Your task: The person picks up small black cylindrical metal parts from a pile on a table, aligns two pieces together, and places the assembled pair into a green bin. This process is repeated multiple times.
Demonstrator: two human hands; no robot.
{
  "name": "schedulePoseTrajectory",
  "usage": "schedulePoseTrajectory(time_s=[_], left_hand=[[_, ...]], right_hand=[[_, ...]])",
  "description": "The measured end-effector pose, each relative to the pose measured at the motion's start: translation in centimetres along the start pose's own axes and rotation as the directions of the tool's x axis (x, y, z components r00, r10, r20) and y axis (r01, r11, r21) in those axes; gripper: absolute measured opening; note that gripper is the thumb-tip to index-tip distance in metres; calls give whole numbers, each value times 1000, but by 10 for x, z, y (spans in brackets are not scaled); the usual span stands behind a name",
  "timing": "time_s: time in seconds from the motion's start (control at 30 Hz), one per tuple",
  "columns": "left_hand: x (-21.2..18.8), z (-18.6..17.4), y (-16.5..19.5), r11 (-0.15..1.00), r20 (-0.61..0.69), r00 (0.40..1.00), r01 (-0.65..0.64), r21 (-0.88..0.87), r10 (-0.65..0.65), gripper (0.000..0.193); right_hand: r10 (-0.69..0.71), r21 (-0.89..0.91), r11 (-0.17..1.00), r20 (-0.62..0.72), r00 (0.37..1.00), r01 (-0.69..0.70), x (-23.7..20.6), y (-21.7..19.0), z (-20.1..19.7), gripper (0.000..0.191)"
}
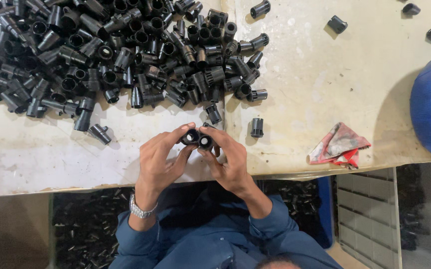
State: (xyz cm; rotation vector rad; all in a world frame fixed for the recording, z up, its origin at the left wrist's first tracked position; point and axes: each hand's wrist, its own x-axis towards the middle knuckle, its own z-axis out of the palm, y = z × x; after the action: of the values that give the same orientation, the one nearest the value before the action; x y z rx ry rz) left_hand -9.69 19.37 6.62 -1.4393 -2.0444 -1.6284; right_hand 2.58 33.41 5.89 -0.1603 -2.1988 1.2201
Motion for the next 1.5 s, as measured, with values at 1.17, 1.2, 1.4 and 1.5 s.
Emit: schedulePoseTrajectory(time_s=[1.17,1.2,1.4,1.5], left_hand=[[-1,-3,6,1000,-5,1000,12,12,-12,49],[-1,-3,6,1000,-7,1000,9,9,-9,49],[-1,-3,6,1000,-7,1000,5,6,-5,49],[1,-4,6,1000,-11,1000,3,-3,-3,51]], right_hand=[[2,0,1000,8,1000,-2,-3,-3,0,45],[3,-7,1000,6,1000,-3,-3,-2,0,46],[-4,-16,1000,0,1000,4,-4,-2,1,47],[-14,-29,999,1,1000,14,-1,-2,2,46]])
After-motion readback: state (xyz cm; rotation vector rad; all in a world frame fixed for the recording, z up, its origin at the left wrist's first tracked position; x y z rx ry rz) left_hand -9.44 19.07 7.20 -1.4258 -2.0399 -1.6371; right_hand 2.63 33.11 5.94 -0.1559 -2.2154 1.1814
